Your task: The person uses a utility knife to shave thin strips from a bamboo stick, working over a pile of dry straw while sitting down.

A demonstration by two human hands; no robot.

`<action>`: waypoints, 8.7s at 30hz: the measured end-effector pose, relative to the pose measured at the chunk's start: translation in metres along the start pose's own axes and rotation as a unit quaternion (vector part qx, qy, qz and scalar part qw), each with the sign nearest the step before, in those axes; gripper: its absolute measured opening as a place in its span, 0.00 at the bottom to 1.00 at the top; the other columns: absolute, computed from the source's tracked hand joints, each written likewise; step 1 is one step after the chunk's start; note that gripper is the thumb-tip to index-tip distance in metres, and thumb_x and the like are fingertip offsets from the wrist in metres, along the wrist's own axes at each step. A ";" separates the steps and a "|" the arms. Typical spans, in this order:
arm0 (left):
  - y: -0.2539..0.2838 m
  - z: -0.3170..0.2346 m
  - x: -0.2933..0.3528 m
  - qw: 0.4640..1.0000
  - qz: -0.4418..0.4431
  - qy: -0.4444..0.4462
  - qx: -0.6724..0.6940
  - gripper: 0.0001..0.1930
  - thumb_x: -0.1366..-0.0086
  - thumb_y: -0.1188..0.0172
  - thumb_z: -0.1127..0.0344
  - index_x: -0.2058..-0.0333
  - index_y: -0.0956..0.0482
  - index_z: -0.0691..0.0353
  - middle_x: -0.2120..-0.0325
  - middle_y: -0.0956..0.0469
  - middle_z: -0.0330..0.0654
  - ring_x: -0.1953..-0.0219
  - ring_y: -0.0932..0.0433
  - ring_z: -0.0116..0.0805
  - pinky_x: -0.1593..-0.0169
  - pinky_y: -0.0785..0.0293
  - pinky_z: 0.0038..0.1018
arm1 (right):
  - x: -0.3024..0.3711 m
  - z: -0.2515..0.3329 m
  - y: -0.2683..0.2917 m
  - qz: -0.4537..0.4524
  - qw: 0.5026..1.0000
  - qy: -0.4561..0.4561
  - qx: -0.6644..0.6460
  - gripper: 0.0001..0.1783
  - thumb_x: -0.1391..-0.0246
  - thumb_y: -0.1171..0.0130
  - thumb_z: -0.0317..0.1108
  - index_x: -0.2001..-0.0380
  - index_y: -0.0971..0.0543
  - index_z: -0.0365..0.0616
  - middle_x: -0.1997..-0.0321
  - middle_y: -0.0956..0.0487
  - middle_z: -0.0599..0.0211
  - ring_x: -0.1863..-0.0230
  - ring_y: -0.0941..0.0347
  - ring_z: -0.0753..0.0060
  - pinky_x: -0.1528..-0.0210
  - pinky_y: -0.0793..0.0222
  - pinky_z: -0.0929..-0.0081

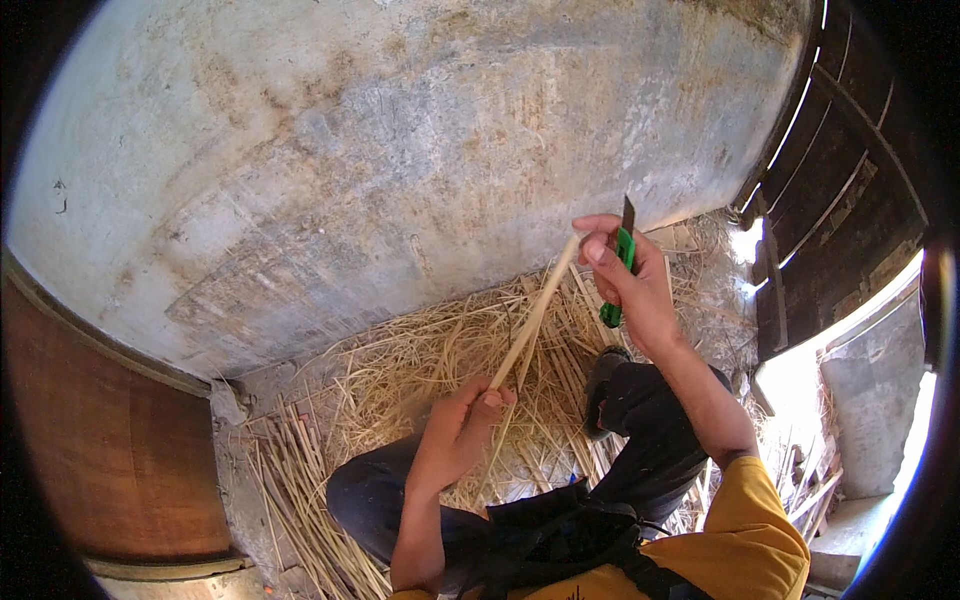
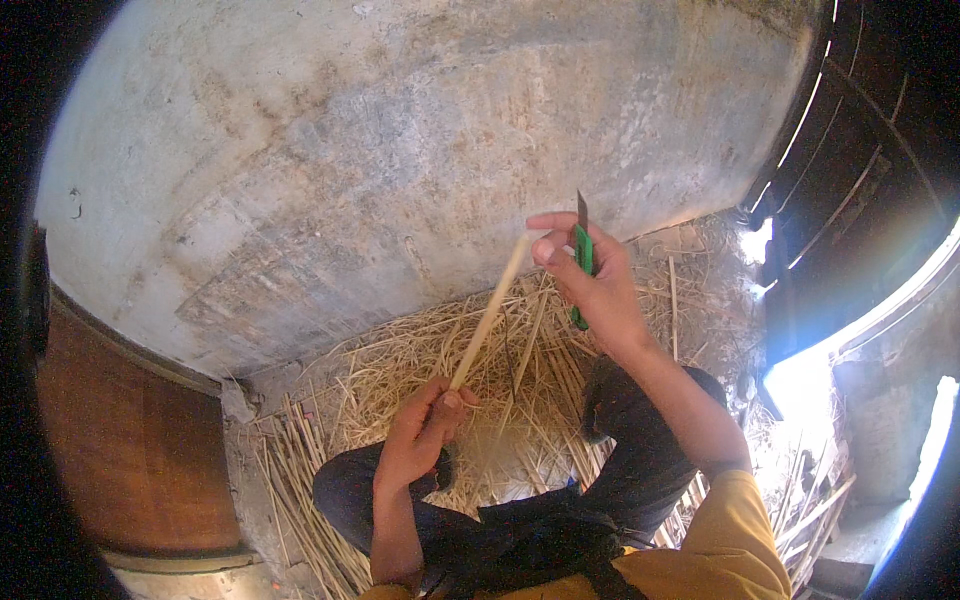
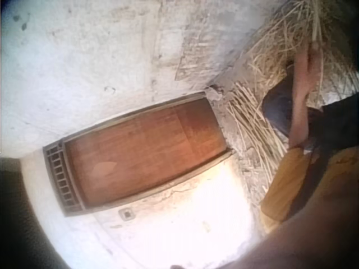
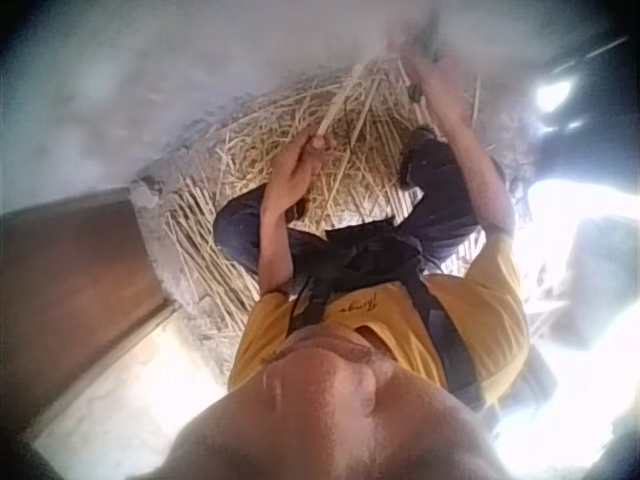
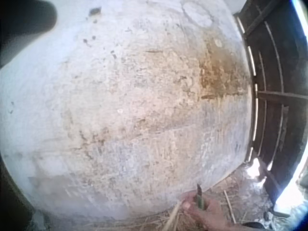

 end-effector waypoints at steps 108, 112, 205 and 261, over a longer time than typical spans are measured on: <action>-0.004 -0.005 0.007 0.974 -0.218 -0.009 0.066 0.10 0.26 0.40 0.68 0.54 0.17 0.68 0.76 0.26 0.29 0.75 0.34 0.15 0.72 0.40 0.18 | 0.057 -0.001 -0.061 0.123 0.797 0.418 0.419 0.22 0.57 0.27 0.31 0.55 0.16 0.53 0.62 0.19 0.69 0.70 0.17 0.65 0.73 0.21 0.70; -0.003 -0.007 0.007 0.975 -0.216 -0.009 0.040 0.10 0.26 0.40 0.68 0.54 0.17 0.68 0.76 0.26 0.28 0.75 0.35 0.15 0.72 0.41 0.18 | 0.054 0.003 -0.060 0.119 0.796 0.403 0.436 0.19 0.56 0.27 0.32 0.57 0.15 0.52 0.63 0.19 0.69 0.71 0.18 0.65 0.73 0.21 0.69; -0.001 -0.023 0.010 0.976 -0.181 0.010 -0.116 0.11 0.26 0.41 0.66 0.56 0.14 0.67 0.78 0.23 0.37 0.76 0.32 0.19 0.71 0.35 0.21 | -0.043 0.018 0.030 -0.099 0.906 0.190 0.366 0.10 0.37 0.35 0.34 0.64 0.21 0.36 0.71 0.21 0.62 0.73 0.27 0.74 0.71 0.32 0.71; -0.003 -0.001 0.006 0.979 -0.197 0.045 0.036 0.12 0.25 0.42 0.67 0.51 0.16 0.68 0.78 0.28 0.31 0.74 0.32 0.17 0.70 0.35 0.19 | 0.046 -0.008 -0.063 0.137 0.847 0.355 0.370 0.12 0.45 0.28 0.37 0.62 0.19 0.45 0.69 0.21 0.66 0.75 0.21 0.60 0.76 0.26 0.64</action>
Point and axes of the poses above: each hand's wrist, its own x-axis away from the middle knuckle, its own y-axis out of the back of the hand, z = x × y, the point moved 6 cm from there along -x, towards the middle knuckle
